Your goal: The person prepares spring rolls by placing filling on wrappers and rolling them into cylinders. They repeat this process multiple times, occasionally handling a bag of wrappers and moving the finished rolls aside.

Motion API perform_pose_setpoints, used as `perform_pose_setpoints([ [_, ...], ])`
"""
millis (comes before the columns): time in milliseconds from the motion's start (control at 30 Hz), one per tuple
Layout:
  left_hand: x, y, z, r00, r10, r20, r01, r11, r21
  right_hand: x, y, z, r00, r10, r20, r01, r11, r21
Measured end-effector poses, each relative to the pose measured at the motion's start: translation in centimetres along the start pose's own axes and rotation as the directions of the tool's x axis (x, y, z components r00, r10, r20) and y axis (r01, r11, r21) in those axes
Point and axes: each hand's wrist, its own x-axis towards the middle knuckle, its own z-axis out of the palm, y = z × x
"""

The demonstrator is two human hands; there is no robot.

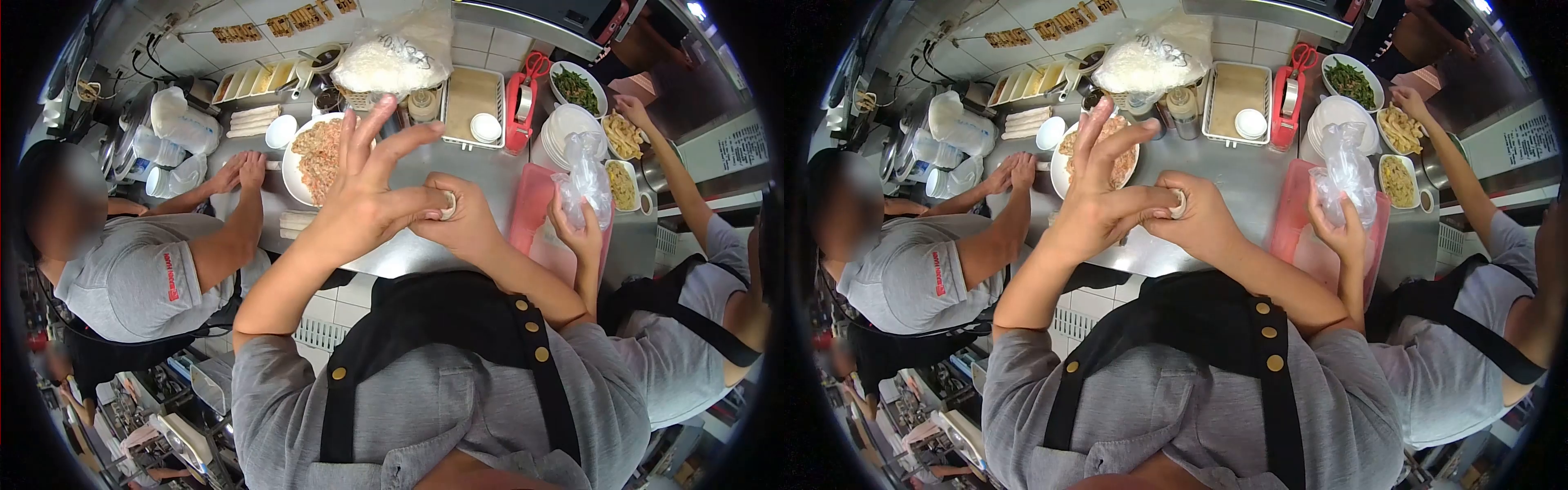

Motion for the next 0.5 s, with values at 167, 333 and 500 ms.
perform_pose_setpoints([
  [167,1.8,-1.6,-2.1,0.979,0.051,0.198,-0.004,0.973,-0.231,-0.1,0.8,0.9,0.999,-0.014,0.043,0.011,0.997,0.075],
  [333,1.8,-2.1,-2.4,0.983,0.028,0.184,0.034,0.945,-0.324,-0.2,0.3,0.2,0.99,0.037,0.134,-0.024,0.995,-0.097],
  [500,0.4,-2.7,-1.6,0.972,0.171,0.158,-0.075,0.873,-0.482,0.1,-0.6,0.5,0.975,-0.043,0.219,0.065,0.993,-0.095],
])
